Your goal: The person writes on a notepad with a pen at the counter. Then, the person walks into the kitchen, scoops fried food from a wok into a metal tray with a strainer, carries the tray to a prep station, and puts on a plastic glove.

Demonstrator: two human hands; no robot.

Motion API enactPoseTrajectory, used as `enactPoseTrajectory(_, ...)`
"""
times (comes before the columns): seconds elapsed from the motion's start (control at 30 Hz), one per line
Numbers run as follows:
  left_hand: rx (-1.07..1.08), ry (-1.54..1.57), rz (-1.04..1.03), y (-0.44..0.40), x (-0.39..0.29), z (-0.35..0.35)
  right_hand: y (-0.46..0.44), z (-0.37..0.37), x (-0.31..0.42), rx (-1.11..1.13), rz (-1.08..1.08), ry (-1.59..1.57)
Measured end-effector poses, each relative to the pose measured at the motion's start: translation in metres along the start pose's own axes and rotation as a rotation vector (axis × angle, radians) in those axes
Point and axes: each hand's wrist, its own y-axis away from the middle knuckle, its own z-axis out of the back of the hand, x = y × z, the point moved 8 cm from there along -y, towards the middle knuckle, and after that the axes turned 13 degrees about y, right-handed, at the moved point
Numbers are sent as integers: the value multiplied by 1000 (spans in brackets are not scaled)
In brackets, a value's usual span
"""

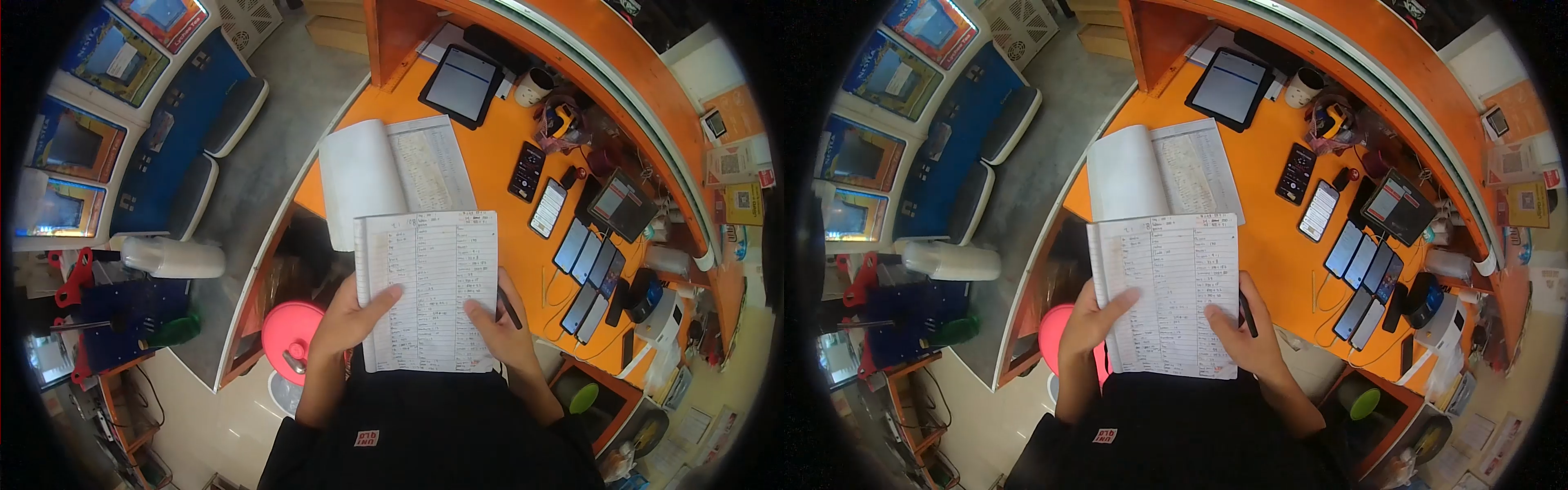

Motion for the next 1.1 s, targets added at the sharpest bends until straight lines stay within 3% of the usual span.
enactPoseTrajectory(0.3,22,-421,92,-29,36,0,5,27,-40,-108,-77,48)
enactPoseTrajectory(0.4,40,-611,329,-29,35,-8,16,50,-62,-206,-131,15)
enactPoseTrajectory(0.43,84,-602,211,-31,39,-8,20,61,-70,-251,-150,25)
enactPoseTrajectory(0.5,127,-675,227,-32,58,-1,28,84,-94,-371,-212,5)
enactPoseTrajectory(0.7,343,-768,19,-34,72,-17,16,129,-118,-389,-195,283)
enactPoseTrajectory(0.83,677,-311,-63,-18,34,-78,-5,168,-172,-409,-256,428)
enactPoseTrajectory(0.93,1075,228,-134,14,-13,-130,-7,184,-183,-620,-43,718)
enactPoseTrajectory(0.97,1181,384,-122,16,-23,-138,-11,177,-174,-633,-77,708)
enactPoseTrajectory(1.1,1321,727,-74,5,-13,-151,-52,137,-191,-425,-176,727)
